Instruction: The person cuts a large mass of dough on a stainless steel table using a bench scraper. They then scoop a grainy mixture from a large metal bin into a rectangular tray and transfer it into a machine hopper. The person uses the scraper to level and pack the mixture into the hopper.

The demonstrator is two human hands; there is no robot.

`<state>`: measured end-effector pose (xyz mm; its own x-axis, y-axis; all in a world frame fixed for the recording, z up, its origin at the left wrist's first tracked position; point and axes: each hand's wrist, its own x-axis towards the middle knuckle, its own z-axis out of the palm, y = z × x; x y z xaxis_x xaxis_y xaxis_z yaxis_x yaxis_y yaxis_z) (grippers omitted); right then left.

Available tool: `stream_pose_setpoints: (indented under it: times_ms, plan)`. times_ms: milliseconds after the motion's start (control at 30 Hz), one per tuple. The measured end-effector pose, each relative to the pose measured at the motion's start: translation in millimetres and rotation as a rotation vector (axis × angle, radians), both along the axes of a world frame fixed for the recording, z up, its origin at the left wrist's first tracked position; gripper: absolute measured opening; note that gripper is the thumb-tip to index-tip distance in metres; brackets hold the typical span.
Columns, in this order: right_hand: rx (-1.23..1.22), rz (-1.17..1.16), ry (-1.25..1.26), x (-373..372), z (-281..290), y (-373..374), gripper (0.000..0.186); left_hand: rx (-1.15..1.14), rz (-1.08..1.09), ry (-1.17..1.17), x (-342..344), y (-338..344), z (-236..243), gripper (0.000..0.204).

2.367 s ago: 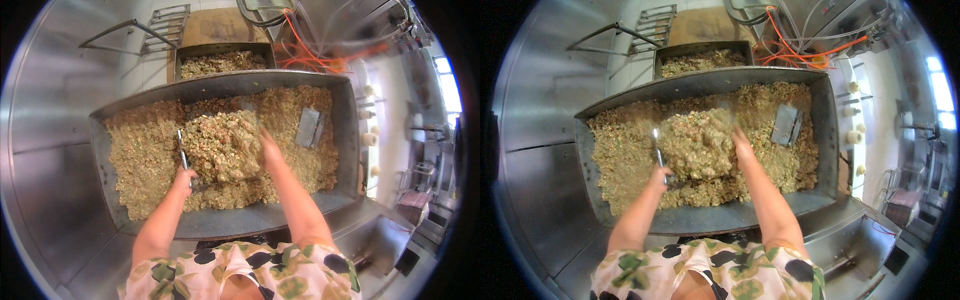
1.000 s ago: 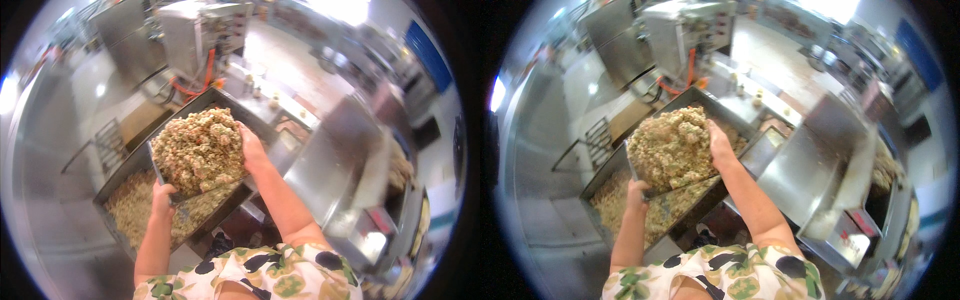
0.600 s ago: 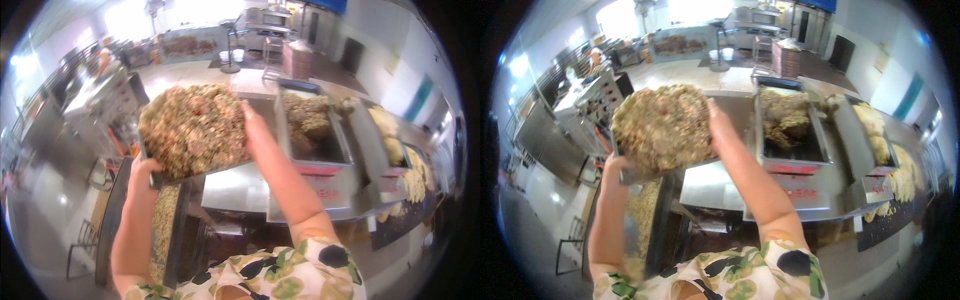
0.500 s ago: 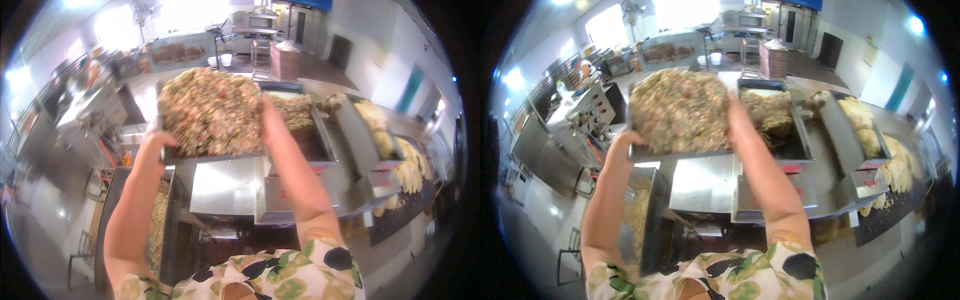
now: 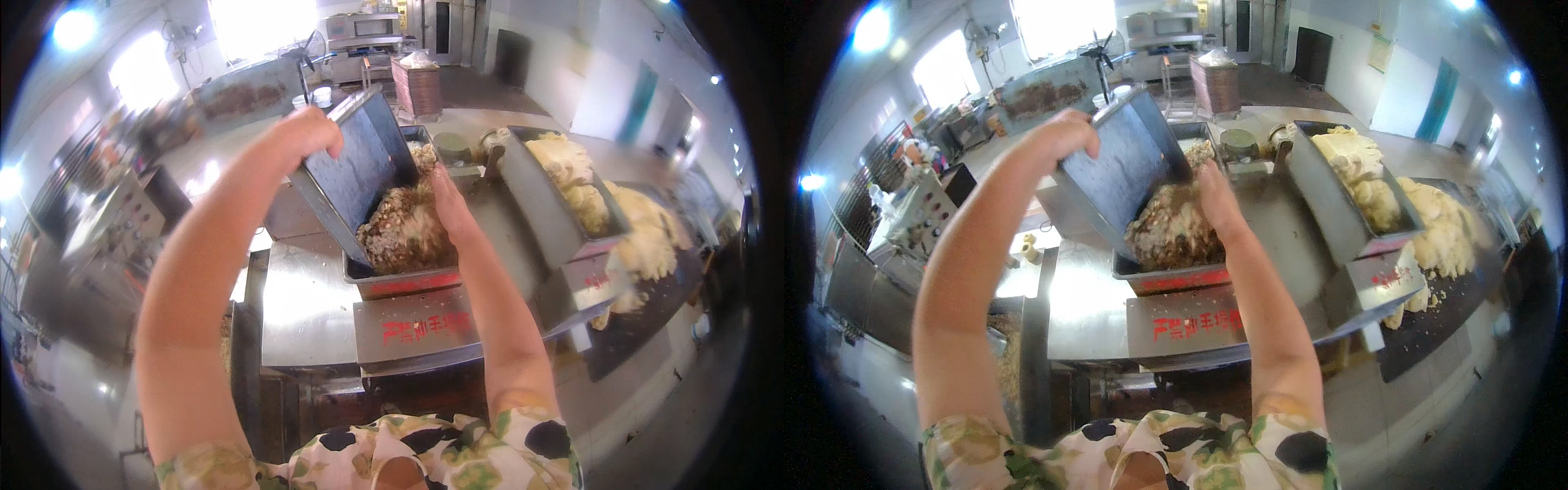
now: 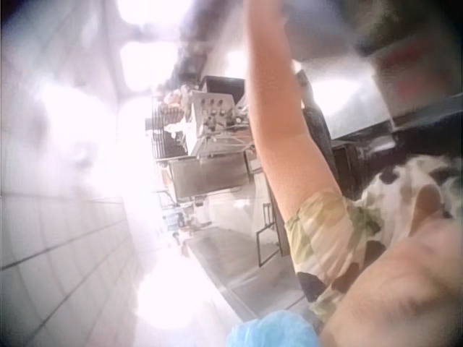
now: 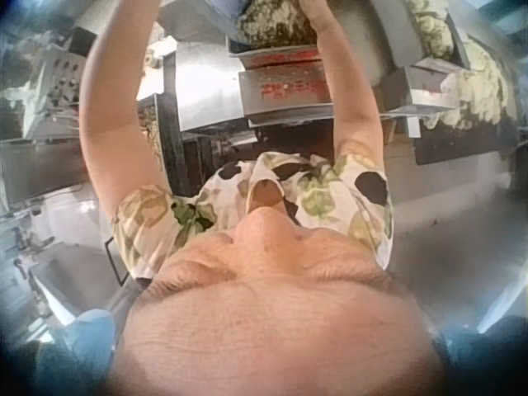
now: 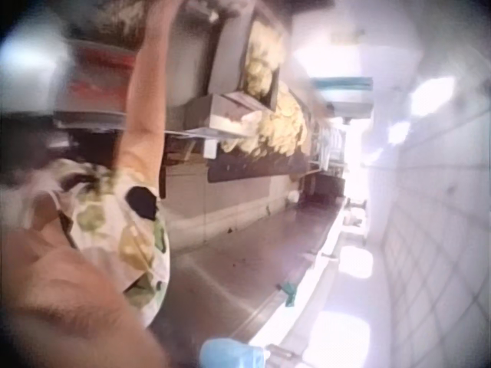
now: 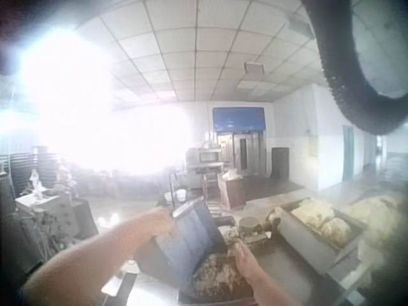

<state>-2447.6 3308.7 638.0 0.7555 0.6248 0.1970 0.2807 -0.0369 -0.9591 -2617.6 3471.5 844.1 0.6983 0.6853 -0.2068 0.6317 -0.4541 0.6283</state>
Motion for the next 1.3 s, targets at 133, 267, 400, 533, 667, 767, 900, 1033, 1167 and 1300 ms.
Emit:
stream_pose_setpoints:
  times_ms: [133,267,400,533,667,767,900,1033,1167,1300]
  plan:
    - [-0.209,-0.002,0.149,1.1,3.6,-0.3,0.068,0.069,-0.049,-0.146,-6.8,0.1,45.7,0.083]
    - [-0.267,-0.057,0.064,13.6,-8.8,5.2,0.067,-0.048,0.021,-0.379,-31.8,35.0,47.7,0.082]
    - [-0.129,-0.093,0.100,-3.8,0.7,-1.9,0.051,-0.246,0.084,-0.605,-83.5,66.6,20.6,0.039]
    - [0.028,-0.015,0.051,-26.9,4.4,9.0,0.039,-0.189,0.258,-0.852,-188.6,124.2,-54.9,0.015]
    - [0.050,-0.086,0.051,-51.7,9.5,4.2,0.034,-0.552,0.637,-1.053,-296.4,74.9,-90.2,0.011]
    - [0.315,0.033,0.393,-40.8,-2.1,-1.7,0.031,-0.524,0.776,-1.226,-425.6,77.7,-155.9,0.020]
    - [0.452,0.177,0.495,-70.8,2.2,-36.3,0.030,-0.534,1.015,-1.263,-611.6,33.7,-228.7,0.035]
    - [0.411,0.551,0.535,-211.2,-0.8,35.5,0.026,-0.208,1.494,-1.134,-776.3,-64.6,-311.6,0.043]
    - [0.230,0.642,0.598,-383.3,-18.0,115.8,0.024,-0.089,1.847,-0.886,-857.9,-158.2,-332.8,0.054]
    - [-0.166,0.876,0.426,-546.1,-66.9,187.1,0.022,-0.055,1.911,-0.815,-911.7,-235.1,-335.3,0.066]
